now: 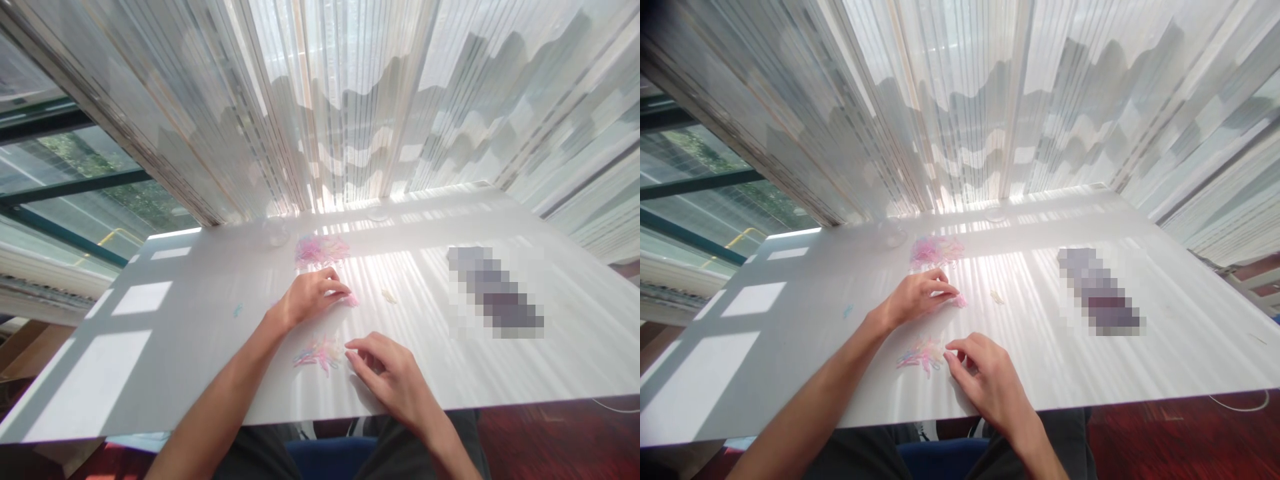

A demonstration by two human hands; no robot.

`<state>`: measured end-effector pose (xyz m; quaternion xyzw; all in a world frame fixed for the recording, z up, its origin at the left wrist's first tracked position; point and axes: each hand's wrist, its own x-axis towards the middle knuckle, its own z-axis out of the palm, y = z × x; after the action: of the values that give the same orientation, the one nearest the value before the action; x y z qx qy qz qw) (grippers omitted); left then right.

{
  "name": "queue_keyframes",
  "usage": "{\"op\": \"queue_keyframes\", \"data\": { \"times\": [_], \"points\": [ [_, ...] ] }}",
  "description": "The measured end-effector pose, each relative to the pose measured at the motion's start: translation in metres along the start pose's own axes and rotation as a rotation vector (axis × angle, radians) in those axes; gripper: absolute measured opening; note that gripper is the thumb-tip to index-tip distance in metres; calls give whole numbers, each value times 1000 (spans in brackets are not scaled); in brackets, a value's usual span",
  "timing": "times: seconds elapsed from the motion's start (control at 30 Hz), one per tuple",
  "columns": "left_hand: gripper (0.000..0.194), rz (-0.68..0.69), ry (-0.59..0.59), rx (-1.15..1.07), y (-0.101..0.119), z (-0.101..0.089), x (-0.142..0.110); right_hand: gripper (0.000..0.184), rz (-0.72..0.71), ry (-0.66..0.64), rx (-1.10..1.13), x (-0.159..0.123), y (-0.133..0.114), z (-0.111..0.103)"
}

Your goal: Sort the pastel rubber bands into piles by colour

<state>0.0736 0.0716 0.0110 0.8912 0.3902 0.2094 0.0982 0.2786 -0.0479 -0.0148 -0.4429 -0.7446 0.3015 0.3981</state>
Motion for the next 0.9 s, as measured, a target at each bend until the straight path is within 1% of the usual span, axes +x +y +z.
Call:
{"op": "queue_keyframes", "data": {
  "times": [0.13, 0.23, 0.3, 0.37, 0.47, 0.57, 0.67, 0.73, 0.9],
  "points": [
    [17, 9, 24, 19, -3, -3, -3, 16, 8, -17, 4, 0, 1, 0],
    [20, -28, 52, 13, 4, -16, -16, 16, 19, -20, 6, 1, 0, 0],
    [20, -81, 74, -18, 14, -26, -33, 16, 23, -16, -1, 2, -1, -1],
    [20, -118, 85, -55, 25, -34, -55, 17, 27, -16, -9, 3, -3, -1],
    [15, -183, 47, -90, 39, -38, -90, 18, 16, -19, -28, 4, -5, -1],
    [16, -273, 55, -125, 47, -32, -119, 20, -5, -22, -51, 5, -7, 0],
    [21, -328, 98, -128, 51, -21, -134, 21, -6, -13, -69, 5, -7, 2],
    [23, -330, 125, -93, 52, -14, -137, 21, -2, -9, -74, 5, -7, 4],
    [17, -237, 221, -32, 57, 3, -129, 19, -5, -27, -78, 4, -5, 7]
  ]
}}
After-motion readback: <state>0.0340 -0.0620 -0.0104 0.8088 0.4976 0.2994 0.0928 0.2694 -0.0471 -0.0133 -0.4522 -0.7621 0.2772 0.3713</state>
